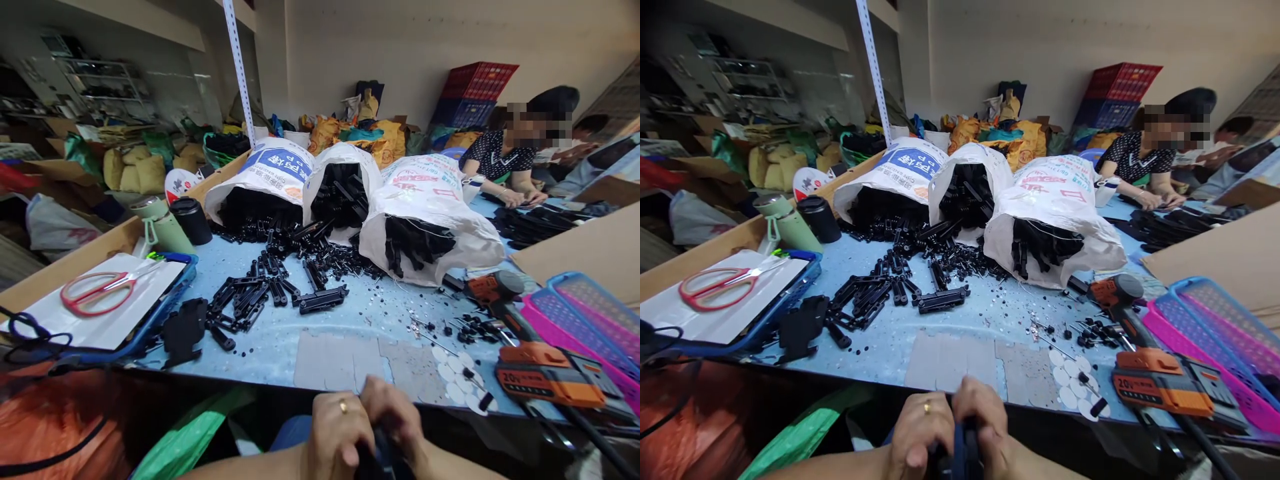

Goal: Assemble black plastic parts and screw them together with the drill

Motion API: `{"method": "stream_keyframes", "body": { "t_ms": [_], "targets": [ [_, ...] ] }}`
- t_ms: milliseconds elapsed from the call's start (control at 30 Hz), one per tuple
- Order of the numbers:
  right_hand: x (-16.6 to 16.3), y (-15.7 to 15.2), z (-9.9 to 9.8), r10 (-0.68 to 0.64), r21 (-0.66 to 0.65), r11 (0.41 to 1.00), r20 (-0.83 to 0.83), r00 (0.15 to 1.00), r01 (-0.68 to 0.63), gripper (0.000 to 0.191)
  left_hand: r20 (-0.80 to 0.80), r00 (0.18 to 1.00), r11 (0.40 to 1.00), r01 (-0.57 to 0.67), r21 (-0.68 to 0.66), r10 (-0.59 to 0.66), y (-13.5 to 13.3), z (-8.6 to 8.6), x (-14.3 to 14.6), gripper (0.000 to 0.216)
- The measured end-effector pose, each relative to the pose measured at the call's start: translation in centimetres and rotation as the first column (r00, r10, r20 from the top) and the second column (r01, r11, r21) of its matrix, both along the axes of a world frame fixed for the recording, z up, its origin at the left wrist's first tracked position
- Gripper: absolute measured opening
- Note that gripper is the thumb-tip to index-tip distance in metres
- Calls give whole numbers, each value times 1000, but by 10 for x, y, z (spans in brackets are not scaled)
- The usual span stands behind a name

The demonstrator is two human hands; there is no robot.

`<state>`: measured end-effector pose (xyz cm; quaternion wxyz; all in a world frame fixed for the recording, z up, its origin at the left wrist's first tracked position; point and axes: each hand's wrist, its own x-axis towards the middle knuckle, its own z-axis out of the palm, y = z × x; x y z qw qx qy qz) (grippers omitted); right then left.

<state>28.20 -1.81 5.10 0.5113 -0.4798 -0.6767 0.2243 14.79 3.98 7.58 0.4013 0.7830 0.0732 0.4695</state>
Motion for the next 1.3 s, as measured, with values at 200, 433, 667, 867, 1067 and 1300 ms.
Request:
{"method": "stream_keyframes", "body": {
  "t_ms": [200, 433, 667, 867, 1067, 1300],
  "targets": [
    [10, 110, -28, -165, -21, 986, 111, 980, 168, 41, -166, 930, 889, -244, 388, 328, 46, -42, 9, 80],
    [58, 262, -4, -178, -244, 886, 605, 776, 394, 25, -592, 552, 775, -173, 609, 588, 115, -83, 40, 81],
    [46, 269, -11, -114, -320, 875, 593, 797, 364, 30, -428, 652, 778, -555, 294, 626, 155, -74, 39, 58],
    [29, 258, -11, -14, -337, 906, 584, 812, 257, 33, -391, 683, 619, -728, -295, 617, 177, -61, -2, 37],
    [17, 314, -7, -232, -275, 832, 617, 752, 482, 47, -502, 717, 818, -575, -34, 483, 114, -48, -8, 36],
    [63, 277, 29, -258, -135, 914, 533, 806, 382, 51, -736, 618, 953, -276, 129, 278, 74, -60, -15, 40]
  ]
}}
